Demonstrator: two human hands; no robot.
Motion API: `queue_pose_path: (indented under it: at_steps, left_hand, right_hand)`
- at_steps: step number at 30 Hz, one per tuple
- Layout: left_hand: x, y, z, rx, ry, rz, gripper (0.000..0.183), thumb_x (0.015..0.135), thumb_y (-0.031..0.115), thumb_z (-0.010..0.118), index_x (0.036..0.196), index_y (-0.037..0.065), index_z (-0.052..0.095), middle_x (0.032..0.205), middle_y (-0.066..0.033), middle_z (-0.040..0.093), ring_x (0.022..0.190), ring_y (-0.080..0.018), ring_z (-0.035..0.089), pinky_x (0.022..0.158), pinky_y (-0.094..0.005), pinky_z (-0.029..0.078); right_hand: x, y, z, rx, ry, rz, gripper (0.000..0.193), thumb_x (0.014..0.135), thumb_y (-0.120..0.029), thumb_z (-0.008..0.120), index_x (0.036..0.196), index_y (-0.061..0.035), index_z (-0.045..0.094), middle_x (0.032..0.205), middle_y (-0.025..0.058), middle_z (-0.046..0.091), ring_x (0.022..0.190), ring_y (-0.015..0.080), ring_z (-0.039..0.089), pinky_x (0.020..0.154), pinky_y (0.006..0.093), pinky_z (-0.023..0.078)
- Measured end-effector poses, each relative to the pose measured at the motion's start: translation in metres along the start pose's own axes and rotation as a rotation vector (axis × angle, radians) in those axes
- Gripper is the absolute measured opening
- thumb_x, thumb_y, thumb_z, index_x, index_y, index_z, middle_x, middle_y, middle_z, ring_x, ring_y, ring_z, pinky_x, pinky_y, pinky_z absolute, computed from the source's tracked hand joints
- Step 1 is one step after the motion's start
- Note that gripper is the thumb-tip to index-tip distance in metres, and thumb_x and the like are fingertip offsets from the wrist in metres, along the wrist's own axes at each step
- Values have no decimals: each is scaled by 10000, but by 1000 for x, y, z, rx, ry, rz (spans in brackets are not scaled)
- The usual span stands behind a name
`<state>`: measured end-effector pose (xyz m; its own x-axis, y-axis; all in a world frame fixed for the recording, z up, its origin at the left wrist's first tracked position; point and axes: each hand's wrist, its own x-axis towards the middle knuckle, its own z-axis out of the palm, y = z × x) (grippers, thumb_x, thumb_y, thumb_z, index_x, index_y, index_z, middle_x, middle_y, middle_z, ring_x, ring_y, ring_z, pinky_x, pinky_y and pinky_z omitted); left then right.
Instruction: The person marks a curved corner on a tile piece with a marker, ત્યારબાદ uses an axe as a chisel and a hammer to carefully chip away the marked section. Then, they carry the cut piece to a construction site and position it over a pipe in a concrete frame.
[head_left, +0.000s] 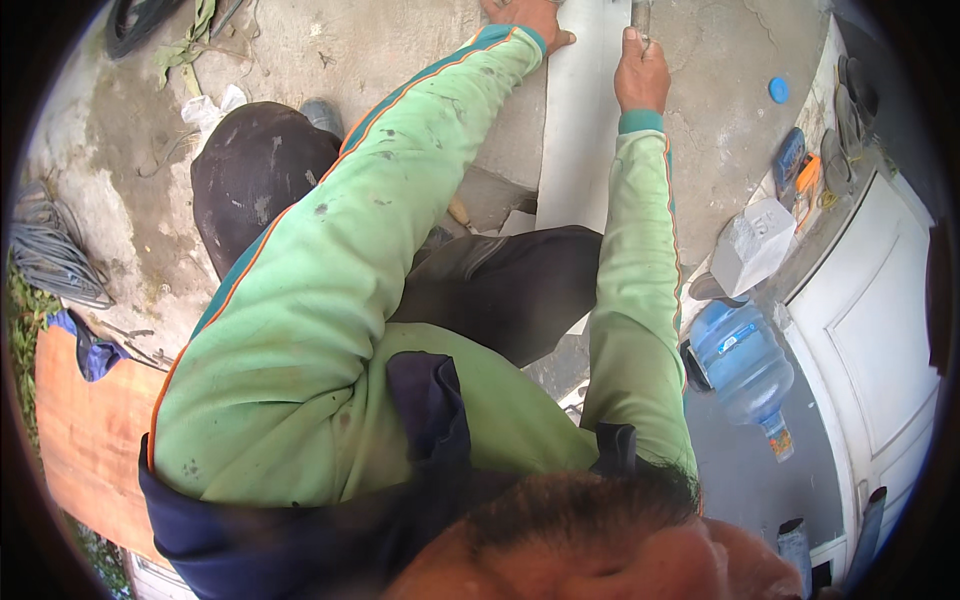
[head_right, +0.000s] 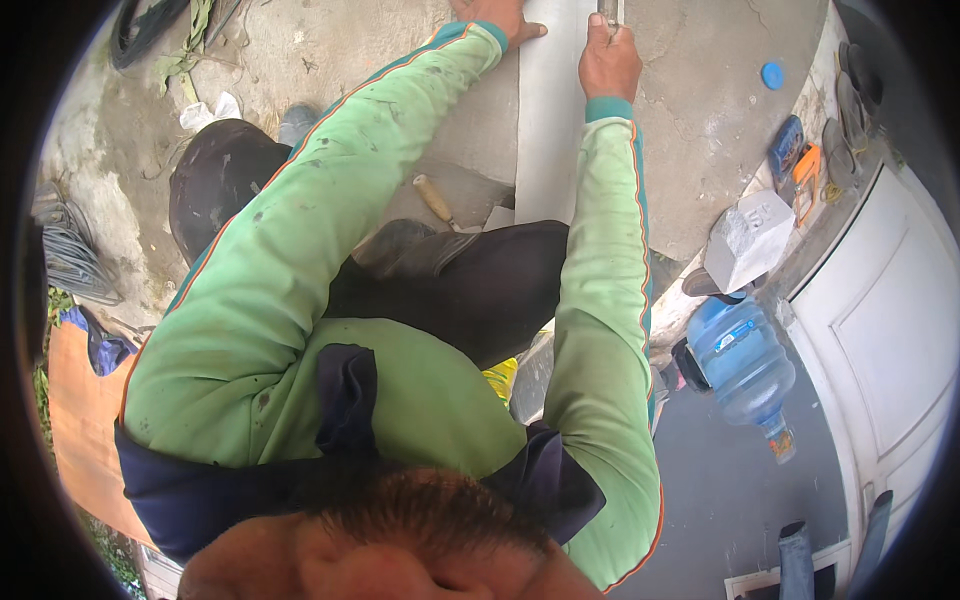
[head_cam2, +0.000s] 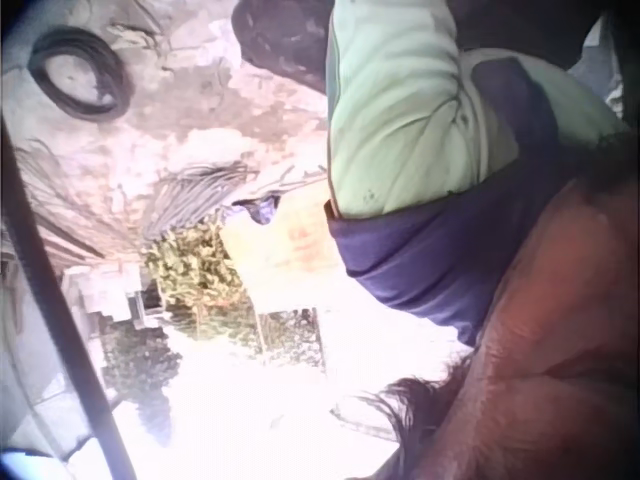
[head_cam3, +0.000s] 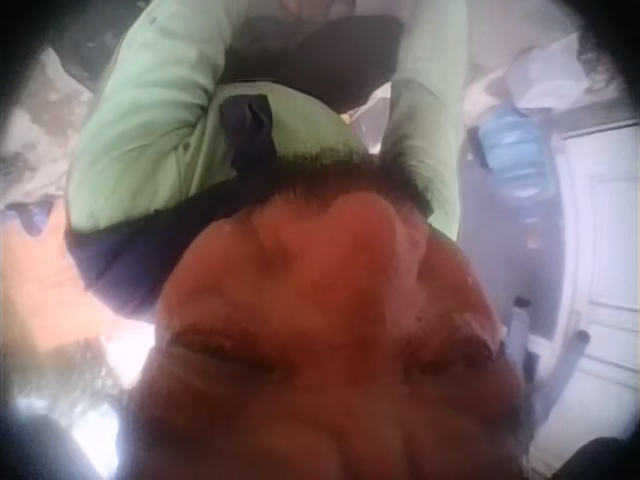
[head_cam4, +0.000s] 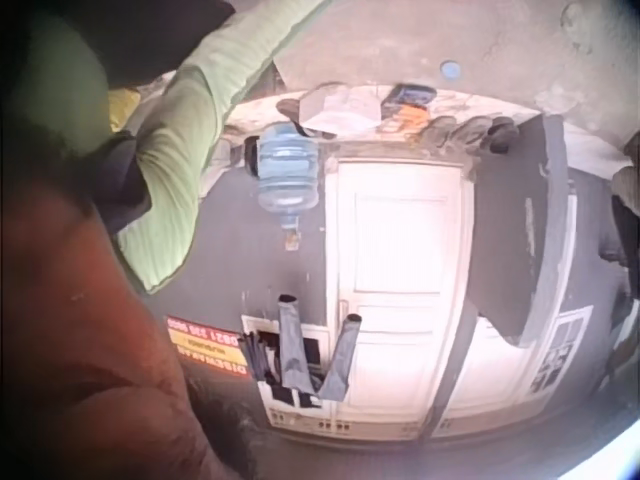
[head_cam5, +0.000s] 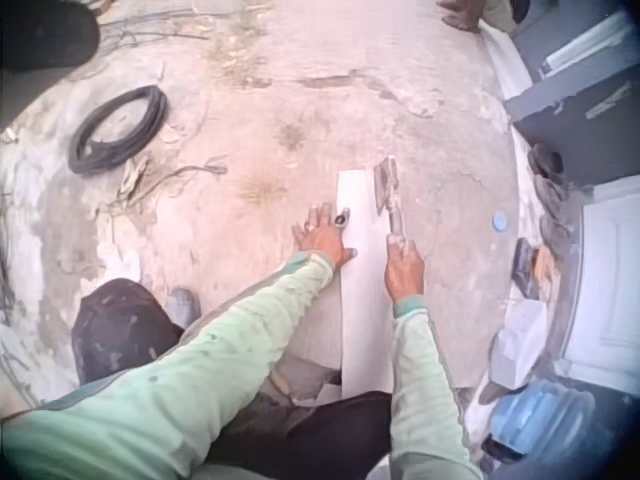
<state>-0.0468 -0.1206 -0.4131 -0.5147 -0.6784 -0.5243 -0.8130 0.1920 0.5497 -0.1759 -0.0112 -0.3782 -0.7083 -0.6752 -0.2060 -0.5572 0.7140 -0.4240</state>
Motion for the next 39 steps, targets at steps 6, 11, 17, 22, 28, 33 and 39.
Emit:
queue_pose_path:
  at_steps: [6, 11, 17, 22, 28, 33, 39]
  left_hand:
    - [0, -3, 1, 20, 26, -2, 956, 761, 464, 749, 1521, 156, 256, 1595, -77, 148, 1476, -314, 99, 1143, -614, 151]
    - [6, 1, 6, 27, 23, -34, 963, 739, 473, 763, 1519, 197, 271, 1600, -63, 147, 1477, -314, 100, 1136, -628, 156]
    - [4, 0, 6, 35, -20, -33, 914, 759, 454, 748, 1514, 227, 283, 1605, -57, 132, 1480, -311, 81, 1132, -642, 150]
    - [0, -1, 1, 21, 46, -24, 885, 766, 441, 743, 1505, 236, 302, 1597, -72, 156, 1475, -319, 106, 1132, -638, 159]
    - [4, -1, 6, -11, 40, -43, 883, 755, 440, 750, 1498, 249, 315, 1592, -70, 168, 1472, -322, 115, 1127, -645, 167]
    - [2, 2, 7, 13, 50, -16, 890, 750, 440, 755, 1496, 222, 322, 1589, -65, 165, 1467, -327, 122, 1131, -635, 172]
    - [0, 3, 2, 25, 55, 17, 883, 757, 428, 753, 1499, 224, 319, 1584, -66, 178, 1464, -324, 139, 1130, -632, 176]
  right_hand:
    - [-36, -48, -39, 555, 195, -193, 360, 989, -351, 552, 831, -35, 481, 633, -17, 486, 518, 44, 425, 456, 217, 370]
    - [-39, 9, -1, 182, 123, -62, 517, 959, -490, 499, 986, 20, 574, 859, 215, 658, 817, 390, 632, 760, 463, 491]
    - [-44, 2, -21, 148, 74, -9, 497, 962, -463, 523, 1001, 30, 561, 811, 190, 649, 750, 354, 629, 702, 427, 496]
    - [-69, 2, -34, 444, 209, -135, 379, 961, -347, 580, 1045, 20, 539, 731, 156, 639, 618, 312, 612, 589, 378, 489]
    - [-68, 44, -9, 257, -51, 171, 435, 976, -410, 524, 937, 22, 561, 714, 120, 595, 661, 241, 569, 639, 366, 467]
    - [-91, 5, -55, 679, 182, -94, 362, 976, -346, 582, 957, 9, 513, 673, -3, 526, 554, 60, 462, 492, 236, 388]
    - [-97, 41, -23, 44, 48, -38, 342, 985, -350, 548, 918, -15, 540, 692, 70, 545, 599, 163, 514, 550, 314, 423]
